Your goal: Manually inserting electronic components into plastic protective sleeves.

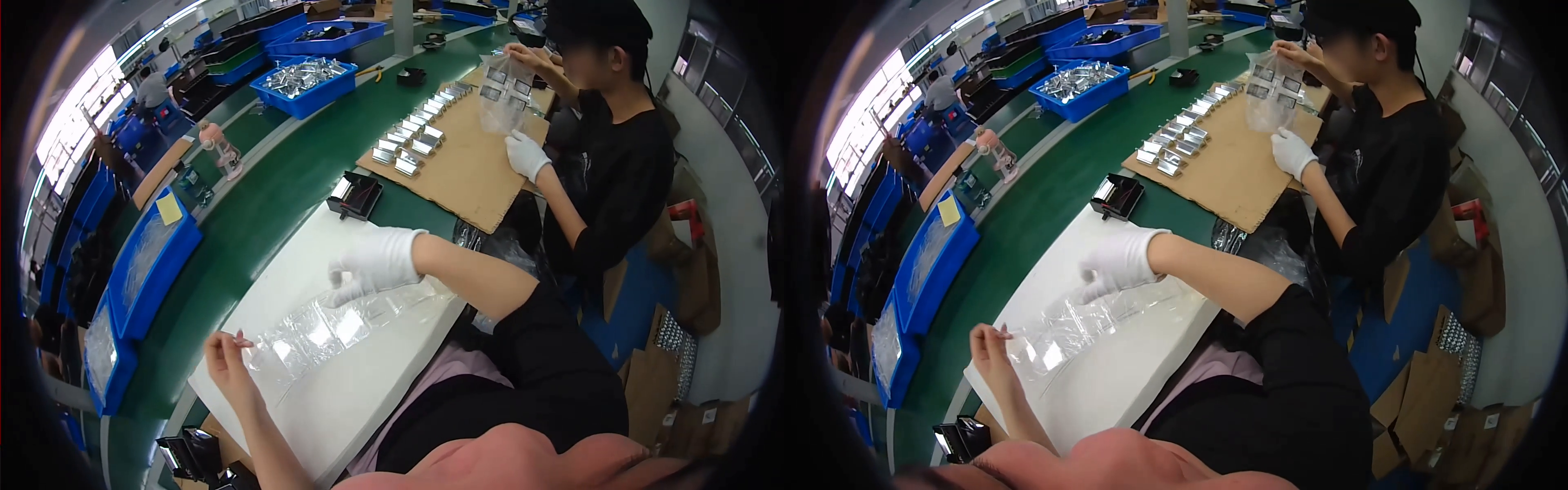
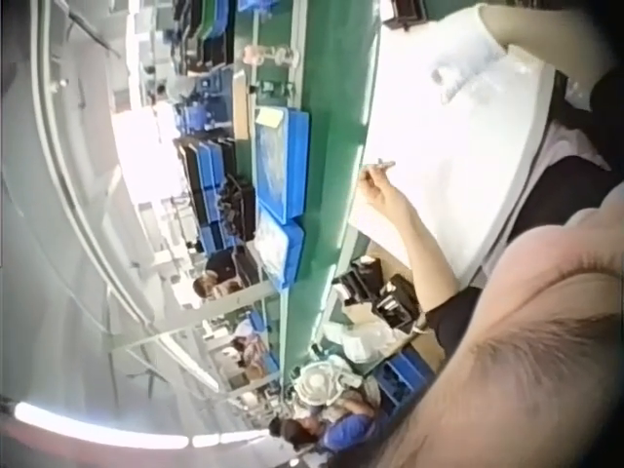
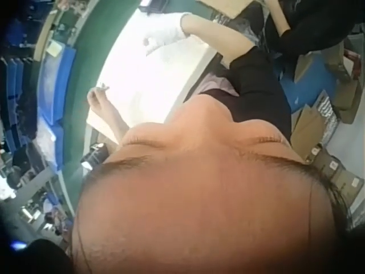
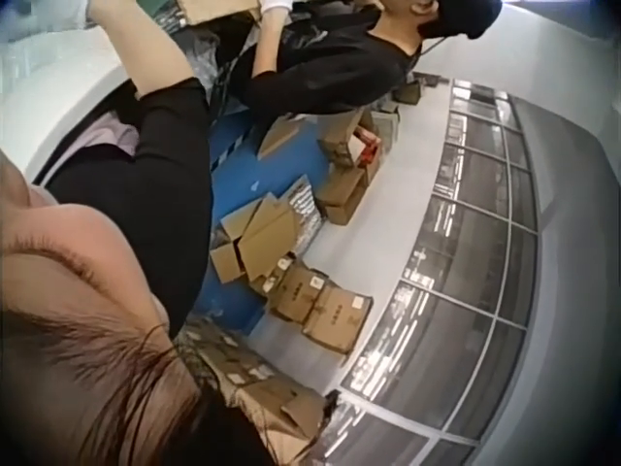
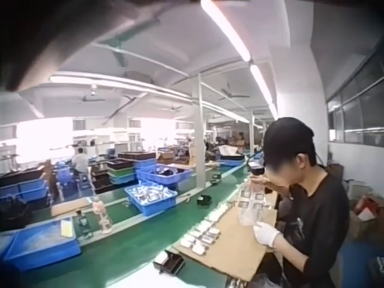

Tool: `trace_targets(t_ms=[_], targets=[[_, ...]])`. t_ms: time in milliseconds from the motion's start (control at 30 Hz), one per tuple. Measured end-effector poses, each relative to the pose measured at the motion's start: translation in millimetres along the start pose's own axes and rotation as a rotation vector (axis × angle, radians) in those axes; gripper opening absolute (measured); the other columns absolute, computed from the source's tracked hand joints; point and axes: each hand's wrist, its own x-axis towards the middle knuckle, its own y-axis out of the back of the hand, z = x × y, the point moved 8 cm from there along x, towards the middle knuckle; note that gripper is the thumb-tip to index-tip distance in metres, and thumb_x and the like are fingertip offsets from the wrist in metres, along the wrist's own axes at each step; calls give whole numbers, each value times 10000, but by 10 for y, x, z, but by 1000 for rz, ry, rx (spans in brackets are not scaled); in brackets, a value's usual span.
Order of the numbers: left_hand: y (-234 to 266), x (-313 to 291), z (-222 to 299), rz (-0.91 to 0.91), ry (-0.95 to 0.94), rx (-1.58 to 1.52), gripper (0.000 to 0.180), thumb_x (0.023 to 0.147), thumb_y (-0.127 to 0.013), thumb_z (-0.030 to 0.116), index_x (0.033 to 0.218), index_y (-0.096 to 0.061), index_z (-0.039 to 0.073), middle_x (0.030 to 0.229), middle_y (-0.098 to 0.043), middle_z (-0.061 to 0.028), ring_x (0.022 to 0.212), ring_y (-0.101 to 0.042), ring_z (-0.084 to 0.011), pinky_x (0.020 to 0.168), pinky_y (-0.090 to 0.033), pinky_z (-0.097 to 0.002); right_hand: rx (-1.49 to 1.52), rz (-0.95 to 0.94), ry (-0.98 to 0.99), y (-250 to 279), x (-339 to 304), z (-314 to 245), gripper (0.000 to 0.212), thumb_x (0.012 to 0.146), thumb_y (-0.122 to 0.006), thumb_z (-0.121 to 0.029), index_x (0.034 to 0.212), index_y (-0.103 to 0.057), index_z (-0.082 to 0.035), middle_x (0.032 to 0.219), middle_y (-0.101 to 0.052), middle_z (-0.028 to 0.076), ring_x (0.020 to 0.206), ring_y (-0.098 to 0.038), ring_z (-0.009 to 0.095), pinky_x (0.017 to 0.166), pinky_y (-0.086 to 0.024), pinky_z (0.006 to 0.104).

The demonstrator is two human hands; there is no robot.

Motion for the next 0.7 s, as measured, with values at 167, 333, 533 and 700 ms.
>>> trace_targets(t_ms=[167, 333, 533, 700], targets=[[315, -194, -621, -12, 151, 222, 155, 1014, -546, 76, 1154, -577, 19, 985, -582, -65, 895, -586, -169, 1005, -457, -365, -231, -66, -70, -567, 336, 642, 399, 987, -542, -472, 1065, -683, -107, 859, -725, 107, 772, -679, 346, 751, -537, 405], [218, -404, -510, -222, 189, 482, 227, 925, -641, 13, 1152, -646, 19, 1101, -578, -83, 1042, -559, -208, 962, -465, -343, -220, 231, -23, -683, 422, 806, 386, 976, -534, -445, 952, -676, -87, 857, -726, 119, 779, -682, 346, 749, -530, 407], [120, -447, -476, -437, 172, 657, 214, 826, -722, -37, 1032, -721, 21, 1144, -595, -88, 1098, -553, -248, 1004, -465, -347, -282, 378, -219, -544, 504, 817, 343, 922, -578, -360, 847, -667, -37, 836, -721, 152, 715, -660, 356, 740, -521, 405], [88, -429, -392, -463, -53, 699, 136, 822, -726, -36, 948, -716, 11, 1050, -647, -87, 1029, -590, -268, 1040, -461, -361, -223, 287, -218, -397, 604, 217, 325, 819, -630, -317, 831, -701, 0, 782, -691, 147, 650, -633, 348, 682, -520, 430]])
